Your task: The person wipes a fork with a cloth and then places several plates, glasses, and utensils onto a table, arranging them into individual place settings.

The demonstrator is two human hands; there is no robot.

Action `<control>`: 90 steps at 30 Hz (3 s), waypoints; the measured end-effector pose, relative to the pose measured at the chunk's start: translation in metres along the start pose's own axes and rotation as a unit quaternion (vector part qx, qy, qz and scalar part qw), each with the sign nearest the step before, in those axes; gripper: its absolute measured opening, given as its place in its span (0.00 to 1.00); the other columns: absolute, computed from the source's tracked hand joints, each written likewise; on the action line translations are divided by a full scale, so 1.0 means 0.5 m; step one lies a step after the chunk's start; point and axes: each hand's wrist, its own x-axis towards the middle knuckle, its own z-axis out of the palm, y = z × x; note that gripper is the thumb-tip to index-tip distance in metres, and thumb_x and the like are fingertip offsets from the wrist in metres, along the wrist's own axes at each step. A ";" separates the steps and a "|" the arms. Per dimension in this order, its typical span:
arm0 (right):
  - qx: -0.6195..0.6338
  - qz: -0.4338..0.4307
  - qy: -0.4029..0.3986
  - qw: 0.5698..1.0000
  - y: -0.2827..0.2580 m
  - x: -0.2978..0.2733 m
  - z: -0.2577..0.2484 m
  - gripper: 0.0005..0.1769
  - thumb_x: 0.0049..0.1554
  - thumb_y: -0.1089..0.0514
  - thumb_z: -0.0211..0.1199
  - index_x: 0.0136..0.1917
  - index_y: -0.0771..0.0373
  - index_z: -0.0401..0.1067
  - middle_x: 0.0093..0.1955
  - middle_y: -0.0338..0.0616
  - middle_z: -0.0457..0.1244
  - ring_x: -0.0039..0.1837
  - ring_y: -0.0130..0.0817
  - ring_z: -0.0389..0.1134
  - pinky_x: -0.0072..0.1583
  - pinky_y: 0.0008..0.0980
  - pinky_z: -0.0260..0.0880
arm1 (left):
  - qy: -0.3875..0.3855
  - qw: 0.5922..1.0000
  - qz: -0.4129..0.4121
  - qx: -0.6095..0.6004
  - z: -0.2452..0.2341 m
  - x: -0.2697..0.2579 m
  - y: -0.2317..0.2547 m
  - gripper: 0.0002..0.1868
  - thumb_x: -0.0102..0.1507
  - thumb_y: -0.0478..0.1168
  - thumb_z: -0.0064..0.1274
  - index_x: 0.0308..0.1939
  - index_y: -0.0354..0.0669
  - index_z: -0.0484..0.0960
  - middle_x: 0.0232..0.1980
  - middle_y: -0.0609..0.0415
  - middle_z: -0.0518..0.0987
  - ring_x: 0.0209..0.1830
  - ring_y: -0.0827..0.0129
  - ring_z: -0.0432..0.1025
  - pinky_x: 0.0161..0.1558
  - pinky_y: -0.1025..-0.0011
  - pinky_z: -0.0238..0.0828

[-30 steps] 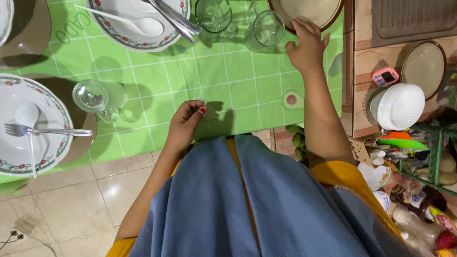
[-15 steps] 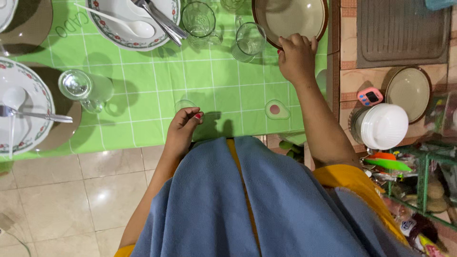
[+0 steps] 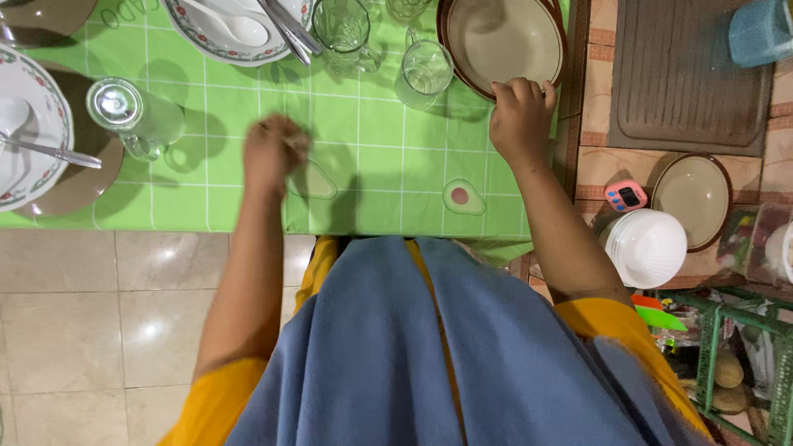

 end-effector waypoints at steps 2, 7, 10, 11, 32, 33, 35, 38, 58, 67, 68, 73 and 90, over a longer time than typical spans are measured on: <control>0.024 0.001 0.016 1.000 0.008 0.002 -0.010 0.17 0.60 0.68 0.61 0.62 0.61 0.75 0.58 0.45 0.63 0.63 0.45 0.63 0.69 0.51 0.56 | -0.014 0.978 0.013 -0.208 -0.017 0.089 0.031 0.11 0.75 0.43 0.50 0.42 0.42 0.68 0.33 0.55 0.71 0.28 0.69 0.69 0.33 0.67 0.73; -0.013 0.003 0.078 0.997 0.016 0.007 -0.022 0.17 0.57 0.71 0.59 0.59 0.61 0.73 0.57 0.44 0.63 0.63 0.45 0.64 0.69 0.50 0.57 | 0.058 0.980 0.041 -0.187 -0.039 0.230 0.072 0.18 0.76 0.46 0.47 0.50 0.28 0.71 0.33 0.49 0.77 0.28 0.62 0.78 0.27 0.64 0.76; -0.017 0.022 0.090 0.996 0.010 0.002 -0.030 0.17 0.57 0.72 0.59 0.58 0.61 0.72 0.57 0.44 0.63 0.63 0.46 0.63 0.69 0.51 0.58 | 0.126 0.982 0.001 -0.139 -0.048 0.266 0.080 0.16 0.70 0.41 0.46 0.57 0.37 0.64 0.36 0.46 0.85 0.25 0.64 0.83 0.23 0.67 0.78; -0.015 0.027 0.101 0.994 0.010 0.002 -0.038 0.16 0.57 0.71 0.60 0.58 0.61 0.71 0.57 0.44 0.63 0.62 0.45 0.63 0.68 0.51 0.58 | 0.116 0.984 -0.003 -0.136 -0.045 0.270 0.084 0.16 0.70 0.41 0.46 0.57 0.37 0.64 0.36 0.46 0.85 0.25 0.64 0.83 0.23 0.67 0.78; 0.267 0.169 0.230 0.921 0.028 -0.049 -0.131 0.14 0.73 0.62 0.55 0.68 0.72 0.64 0.64 0.52 0.61 0.66 0.46 0.64 0.71 0.41 0.64 | 0.167 0.985 0.007 -0.048 -0.032 -0.126 0.016 0.18 0.69 0.31 0.40 0.63 0.37 0.58 0.41 0.44 0.82 0.23 0.66 0.78 0.23 0.68 0.79; 0.268 0.167 0.230 0.920 0.034 -0.049 -0.126 0.14 0.73 0.62 0.55 0.68 0.72 0.64 0.64 0.52 0.61 0.66 0.46 0.64 0.71 0.41 0.64 | 0.162 0.986 0.007 -0.038 -0.032 -0.141 0.016 0.18 0.70 0.31 0.40 0.63 0.36 0.59 0.41 0.43 0.82 0.24 0.66 0.78 0.23 0.68 0.78; 0.354 0.159 0.255 0.886 0.041 -0.055 -0.119 0.15 0.74 0.62 0.55 0.69 0.73 0.62 0.66 0.51 0.60 0.68 0.41 0.63 0.73 0.38 0.62 | 0.159 0.987 0.004 -0.028 -0.033 -0.180 0.007 0.17 0.70 0.31 0.41 0.62 0.36 0.59 0.41 0.43 0.82 0.24 0.65 0.78 0.24 0.68 0.78; 0.447 0.183 0.255 0.838 0.045 -0.064 -0.127 0.18 0.74 0.60 0.56 0.71 0.72 0.60 0.68 0.49 0.60 0.70 0.36 0.62 0.75 0.35 0.61 | 0.153 0.988 -0.027 0.019 -0.032 -0.241 -0.006 0.15 0.69 0.29 0.40 0.60 0.35 0.63 0.40 0.42 0.81 0.24 0.65 0.78 0.25 0.67 0.81; 0.494 0.226 0.245 0.803 0.086 -0.150 -0.253 0.15 0.76 0.55 0.57 0.67 0.69 0.66 0.60 0.42 0.64 0.61 0.27 0.63 0.67 0.27 0.62 | -0.092 0.965 -0.177 0.172 0.130 -0.274 -0.028 0.29 0.67 0.35 0.44 0.71 0.41 0.54 0.43 0.43 0.82 0.27 0.63 0.79 0.29 0.68 0.82; 0.496 0.250 0.276 0.784 0.108 -0.195 -0.271 0.15 0.74 0.58 0.59 0.67 0.70 0.66 0.59 0.43 0.65 0.60 0.28 0.64 0.65 0.28 0.65 | -0.202 0.961 -0.133 0.135 0.267 -0.230 -0.079 0.30 0.66 0.32 0.45 0.72 0.42 0.56 0.45 0.44 0.83 0.29 0.61 0.83 0.29 0.66 0.85; 0.494 0.263 0.285 0.778 0.110 -0.203 -0.278 0.16 0.73 0.59 0.60 0.68 0.71 0.65 0.59 0.44 0.65 0.59 0.28 0.65 0.65 0.28 0.67 | -0.205 0.960 -0.133 0.135 0.279 -0.223 -0.081 0.30 0.66 0.32 0.45 0.72 0.42 0.56 0.45 0.44 0.83 0.29 0.61 0.83 0.29 0.66 0.85; 0.483 0.307 0.276 0.772 0.121 -0.234 -0.297 0.14 0.74 0.59 0.60 0.67 0.71 0.66 0.52 0.41 0.64 0.41 0.21 0.55 0.43 0.21 0.55 | -0.213 0.952 -0.157 0.155 0.333 -0.202 -0.093 0.24 0.69 0.35 0.46 0.67 0.41 0.58 0.40 0.43 0.82 0.25 0.60 0.79 0.26 0.65 0.80; 0.550 0.265 0.331 0.719 0.040 -0.165 -0.297 0.16 0.72 0.66 0.61 0.70 0.72 0.64 0.62 0.48 0.65 0.60 0.29 0.66 0.65 0.27 0.67 | -0.197 0.950 0.056 0.236 0.373 -0.216 -0.119 0.20 0.66 0.41 0.59 0.54 0.38 0.68 0.38 0.47 0.82 0.31 0.63 0.78 0.32 0.67 0.75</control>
